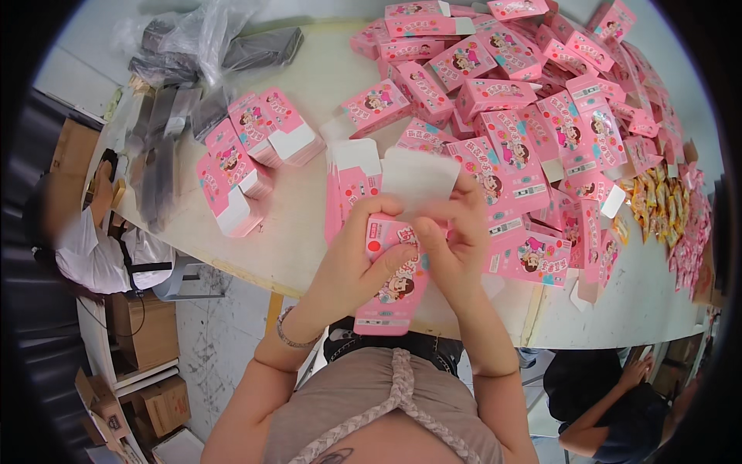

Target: The person folds pink cardboard boxes on a table. They repeatedly pick up flat pieces, fold the sides, and tuck flaps to form small rectangular boxes, placing finished units on the table.

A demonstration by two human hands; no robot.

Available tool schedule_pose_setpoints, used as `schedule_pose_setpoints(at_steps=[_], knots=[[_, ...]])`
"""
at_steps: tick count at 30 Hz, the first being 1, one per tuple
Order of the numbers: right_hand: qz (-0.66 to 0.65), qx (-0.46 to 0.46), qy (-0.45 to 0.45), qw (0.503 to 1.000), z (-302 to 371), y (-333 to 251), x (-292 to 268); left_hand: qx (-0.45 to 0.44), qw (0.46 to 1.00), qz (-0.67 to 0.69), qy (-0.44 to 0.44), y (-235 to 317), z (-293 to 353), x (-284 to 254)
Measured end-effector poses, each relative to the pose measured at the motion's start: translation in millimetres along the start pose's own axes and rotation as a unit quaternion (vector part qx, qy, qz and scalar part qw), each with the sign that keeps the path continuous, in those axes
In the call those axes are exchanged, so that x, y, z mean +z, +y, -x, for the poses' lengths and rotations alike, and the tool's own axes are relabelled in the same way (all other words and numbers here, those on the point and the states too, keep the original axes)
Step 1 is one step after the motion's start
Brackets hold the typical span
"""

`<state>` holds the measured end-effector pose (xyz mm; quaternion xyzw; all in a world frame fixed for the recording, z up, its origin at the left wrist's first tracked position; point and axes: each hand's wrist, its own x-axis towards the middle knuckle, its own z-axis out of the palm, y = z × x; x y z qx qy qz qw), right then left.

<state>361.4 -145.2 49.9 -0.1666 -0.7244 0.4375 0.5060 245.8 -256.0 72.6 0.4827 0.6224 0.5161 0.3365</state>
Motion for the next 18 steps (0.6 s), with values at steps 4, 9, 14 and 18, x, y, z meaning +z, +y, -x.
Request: schedule_pose_setpoints(at_steps=[4,9,14,18], knots=[[-0.243,0.190,0.022,0.951,-5.1,-20.1,-0.1,0.064,0.998,-0.014,0.019,-2.3,-0.5,3.5],[-0.218,0.180,-0.091,0.955,-15.2,-23.4,-17.3,0.109,0.991,0.078,0.017,-7.9,6.1,1.6],[-0.119,0.114,-0.210,0.964,-12.2,-33.4,-26.4,0.152,0.983,0.101,0.034,-7.8,4.5,-2.8],[-0.036,0.106,-0.255,0.960,-0.9,-42.9,-23.8,0.082,0.988,0.120,0.046,-12.5,11.8,-5.2]])
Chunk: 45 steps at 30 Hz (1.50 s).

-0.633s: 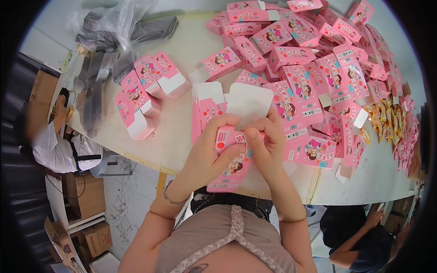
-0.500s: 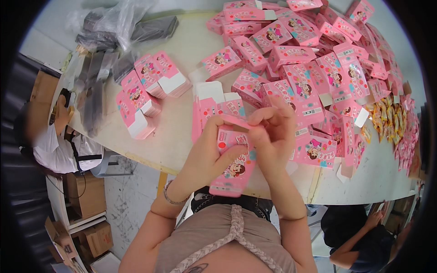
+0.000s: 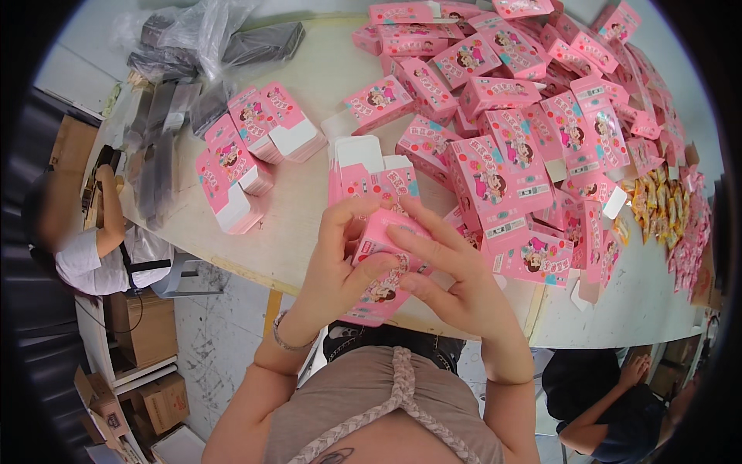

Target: The person folds pink cardboard boxes on a table. They repeatedly pick up flat pieces, fold the sides, and tuck flaps to form small rectangular boxes, placing finished units on the table.

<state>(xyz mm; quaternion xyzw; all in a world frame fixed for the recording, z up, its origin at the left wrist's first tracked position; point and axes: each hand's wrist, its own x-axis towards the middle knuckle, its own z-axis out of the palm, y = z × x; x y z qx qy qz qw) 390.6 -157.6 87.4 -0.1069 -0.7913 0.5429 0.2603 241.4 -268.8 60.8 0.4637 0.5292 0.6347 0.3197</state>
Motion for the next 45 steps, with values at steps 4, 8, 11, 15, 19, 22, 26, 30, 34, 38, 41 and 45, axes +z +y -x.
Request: schedule_pose_setpoints(at_steps=[4,8,11,15,19,22,26,30,34,38,41,45], knots=[[-0.062,0.095,-0.043,0.993,-5.7,10.8,-6.4,0.006,0.999,-0.041,0.033,-12.6,4.2,-5.9],[-0.119,0.294,0.194,0.928,-56.3,-1.4,-39.1,0.111,0.946,0.019,0.304,-20.2,-29.2,-37.6],[0.207,0.120,0.251,0.938,-52.4,30.0,-3.7,0.068,0.948,-0.145,0.273,-37.1,-22.7,-59.2],[0.455,0.182,0.073,0.869,-35.0,78.3,45.8,-0.065,0.966,-0.173,0.180,-53.4,-9.9,-33.4],[0.433,0.140,0.141,0.879,-29.9,76.7,36.7,-0.087,0.957,-0.199,0.194,-59.0,-13.5,-30.8],[0.287,0.035,0.118,0.950,-23.9,52.1,29.1,-0.082,0.965,-0.095,0.232,-54.3,-24.6,-19.6],[0.197,-0.015,-0.033,0.980,-9.6,16.8,13.7,-0.161,0.959,0.190,0.138,-34.4,-36.6,-22.6],[0.167,0.059,0.001,0.984,-11.6,-4.9,5.4,-0.158,0.980,0.096,0.069,-27.1,-34.7,-8.1],[0.104,0.001,0.108,0.989,-12.7,8.4,12.5,-0.119,0.954,0.267,0.068,4.6,-41.0,9.6],[0.055,-0.046,0.206,0.976,-12.8,31.3,16.2,0.038,0.997,0.031,0.055,-0.5,-20.2,25.6],[0.031,-0.107,0.173,0.979,-5.4,43.1,13.4,-0.012,0.998,-0.055,0.007,0.0,-7.9,16.0],[-0.021,-0.076,0.231,0.970,-8.8,34.9,14.4,-0.105,0.990,-0.091,-0.039,11.8,-10.0,8.5]])
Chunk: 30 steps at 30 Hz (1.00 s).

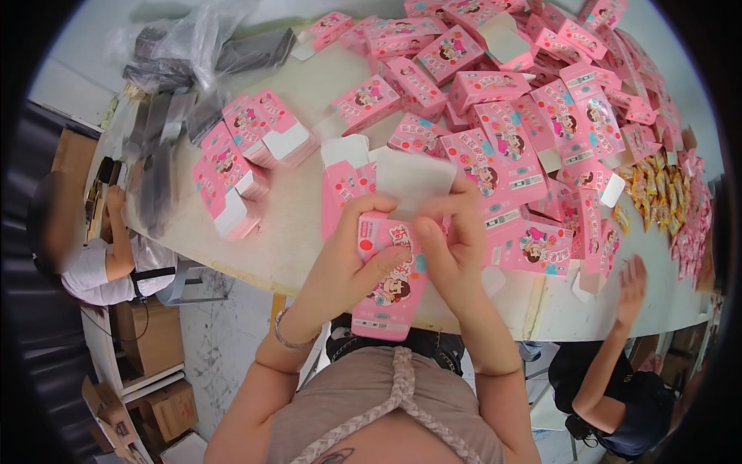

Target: The person folds pink cardboard boxes on a table. They repeatedly pick up flat pieces, fold the sides, and tuck flaps to form small rectangular boxes, placing finished units on the table.

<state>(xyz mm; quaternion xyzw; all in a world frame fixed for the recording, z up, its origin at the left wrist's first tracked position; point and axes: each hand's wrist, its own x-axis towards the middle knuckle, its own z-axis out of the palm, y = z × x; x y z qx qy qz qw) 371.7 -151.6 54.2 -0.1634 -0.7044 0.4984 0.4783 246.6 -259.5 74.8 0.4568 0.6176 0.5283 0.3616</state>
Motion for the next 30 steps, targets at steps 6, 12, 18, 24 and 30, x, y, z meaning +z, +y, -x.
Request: schedule_pose_setpoints(at_steps=[6,12,18,24,30], knots=[[-0.143,0.126,-0.060,0.980,-11.3,-8.6,1.4,0.051,0.991,-0.119,0.022,4.9,4.2,-1.8],[-0.141,0.102,-0.095,0.980,-14.5,-20.1,-3.4,0.140,0.988,0.067,0.013,-8.7,7.5,-2.7],[-0.066,0.094,-0.209,0.971,-5.9,-34.4,-6.8,0.090,0.990,0.086,0.063,-15.4,12.3,-9.4],[0.038,0.272,-0.106,0.956,-59.7,-29.1,-12.8,0.118,0.937,0.081,0.318,-18.4,-10.5,-18.1],[0.484,0.077,-0.112,0.865,-10.2,45.3,31.3,0.052,0.967,-0.046,0.247,-68.5,-7.4,-48.1]])
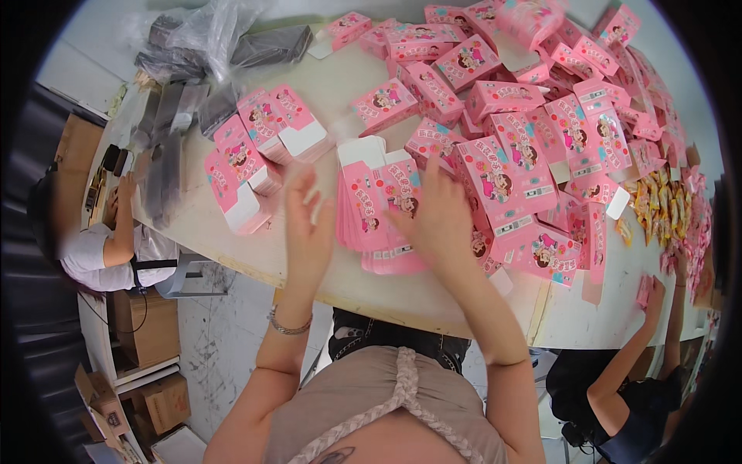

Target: The person folds pink cardboard boxes on a table. They repeatedly pick up flat pieces, fold the sides, and tuck flaps to form small rectangular boxes, placing finished units on the table.

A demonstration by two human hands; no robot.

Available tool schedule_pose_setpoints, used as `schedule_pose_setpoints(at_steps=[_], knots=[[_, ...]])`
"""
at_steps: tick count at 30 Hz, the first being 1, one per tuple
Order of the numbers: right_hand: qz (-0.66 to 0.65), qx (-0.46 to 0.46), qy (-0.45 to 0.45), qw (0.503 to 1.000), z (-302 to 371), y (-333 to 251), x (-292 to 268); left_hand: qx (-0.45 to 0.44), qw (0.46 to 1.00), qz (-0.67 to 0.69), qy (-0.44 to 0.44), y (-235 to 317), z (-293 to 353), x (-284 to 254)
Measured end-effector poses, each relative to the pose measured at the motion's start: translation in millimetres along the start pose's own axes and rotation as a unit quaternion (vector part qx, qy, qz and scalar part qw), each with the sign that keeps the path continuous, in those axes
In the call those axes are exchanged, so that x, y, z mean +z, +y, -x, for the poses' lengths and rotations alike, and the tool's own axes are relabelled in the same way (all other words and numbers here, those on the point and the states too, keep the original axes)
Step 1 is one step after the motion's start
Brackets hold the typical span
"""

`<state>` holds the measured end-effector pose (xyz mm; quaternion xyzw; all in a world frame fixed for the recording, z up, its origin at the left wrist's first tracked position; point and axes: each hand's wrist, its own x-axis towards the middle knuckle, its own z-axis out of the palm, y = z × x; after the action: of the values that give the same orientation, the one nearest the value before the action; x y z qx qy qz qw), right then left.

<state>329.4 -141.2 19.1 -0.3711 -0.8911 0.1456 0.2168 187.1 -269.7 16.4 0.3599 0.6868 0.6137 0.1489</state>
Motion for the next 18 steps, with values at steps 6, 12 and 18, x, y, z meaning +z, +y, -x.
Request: schedule_pose_setpoints(at_steps=[6,12,18], knots=[[-0.051,0.024,-0.013,0.998,13.7,1.2,-1.3,-0.053,0.999,-0.011,-0.007,-5.6,5.6,17.7],[-0.176,0.071,-0.164,0.968,14.4,8.5,-17.3,-0.113,0.991,0.066,-0.026,-20.0,-8.1,32.9],[-0.265,0.009,-0.027,0.964,17.9,4.1,-33.4,-0.061,0.996,-0.062,0.034,-13.1,-3.3,35.4]])
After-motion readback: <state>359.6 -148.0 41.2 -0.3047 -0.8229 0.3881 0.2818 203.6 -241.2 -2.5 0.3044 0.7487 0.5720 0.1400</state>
